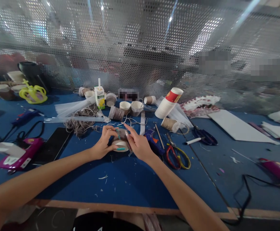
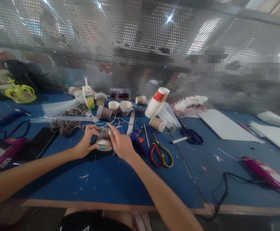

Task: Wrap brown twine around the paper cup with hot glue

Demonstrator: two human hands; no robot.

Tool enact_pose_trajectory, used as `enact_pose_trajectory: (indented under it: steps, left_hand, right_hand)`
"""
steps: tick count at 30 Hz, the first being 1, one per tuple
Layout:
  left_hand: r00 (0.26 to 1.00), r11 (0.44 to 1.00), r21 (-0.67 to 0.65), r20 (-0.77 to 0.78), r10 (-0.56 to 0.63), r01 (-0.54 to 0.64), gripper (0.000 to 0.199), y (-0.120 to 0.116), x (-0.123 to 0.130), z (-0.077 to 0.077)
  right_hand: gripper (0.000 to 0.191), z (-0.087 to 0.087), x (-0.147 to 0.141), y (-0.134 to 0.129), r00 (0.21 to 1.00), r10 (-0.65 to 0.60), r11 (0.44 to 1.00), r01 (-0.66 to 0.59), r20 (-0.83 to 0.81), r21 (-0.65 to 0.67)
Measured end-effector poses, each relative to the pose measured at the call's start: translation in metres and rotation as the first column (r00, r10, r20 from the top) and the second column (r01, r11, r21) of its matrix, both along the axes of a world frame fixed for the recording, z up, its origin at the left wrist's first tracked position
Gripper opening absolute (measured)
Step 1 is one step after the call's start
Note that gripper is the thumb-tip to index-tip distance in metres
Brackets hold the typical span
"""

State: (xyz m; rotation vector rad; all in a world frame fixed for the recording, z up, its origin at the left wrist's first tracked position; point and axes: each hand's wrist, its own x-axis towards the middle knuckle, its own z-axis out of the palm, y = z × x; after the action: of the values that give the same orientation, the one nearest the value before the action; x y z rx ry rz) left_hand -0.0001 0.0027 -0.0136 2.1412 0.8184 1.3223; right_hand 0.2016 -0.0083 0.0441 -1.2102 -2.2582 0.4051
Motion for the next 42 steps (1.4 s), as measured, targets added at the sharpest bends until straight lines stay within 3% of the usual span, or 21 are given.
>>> enact_pose_trajectory:
  steps: [8,11,13,15,18,20,23,29,35,42]
  left_hand:
    - [0.991,0.999,-0.04,0.132,-0.013,0.019,0.044,0.003,-0.001,-0.013]
    - [0.986,0.999,0.016,0.164,0.037,-0.041,0.05,0.006,-0.002,-0.015]
    - [0.978,0.994,0.072,0.195,0.07,-0.086,0.051,0.009,-0.004,-0.015]
    - [0.968,0.982,0.134,0.232,0.097,-0.13,0.053,0.011,-0.005,-0.014]
    - [0.952,0.956,0.206,0.268,0.15,-0.209,0.055,0.013,-0.005,-0.011]
    - [0.939,0.935,0.243,0.288,0.186,-0.26,0.059,0.013,-0.005,-0.009]
    - [0.927,0.901,0.304,0.308,0.214,-0.309,0.063,0.013,-0.003,-0.008]
    - [0.935,0.894,0.329,0.283,0.213,-0.303,0.063,0.012,-0.001,-0.01]
    - [0.935,0.886,0.423,0.353,0.032,-0.19,0.067,0.014,0.0,-0.007]
    - [0.932,0.891,0.429,0.361,-0.018,-0.149,0.068,0.013,0.001,-0.007]
  right_hand:
    - [0.03,-0.002,0.015,0.011,0.976,-0.096,0.98,0.127,-0.195,0.154]
    - [0.031,-0.002,0.019,0.016,0.938,-0.144,0.973,0.193,-0.317,0.129]
    - [0.036,-0.003,0.02,0.017,0.913,-0.096,0.994,0.106,-0.395,0.003]
    - [0.045,-0.005,0.019,0.018,0.874,0.007,0.979,-0.104,-0.487,-0.172]
    - [0.062,-0.012,0.014,0.017,0.773,0.065,0.844,-0.38,-0.631,-0.378]
    - [0.069,-0.017,0.01,0.017,0.72,0.02,0.768,-0.455,-0.693,-0.451]
    - [0.07,-0.022,0.006,0.016,0.669,-0.036,0.723,-0.495,-0.742,-0.481]
    - [0.072,-0.023,0.003,0.016,0.652,-0.045,0.745,-0.483,-0.757,-0.461]
    - [0.08,-0.031,-0.002,0.016,0.701,-0.051,0.822,-0.375,-0.711,-0.428]
    - [0.073,-0.033,-0.004,0.014,0.706,-0.034,0.846,-0.356,-0.708,-0.396]
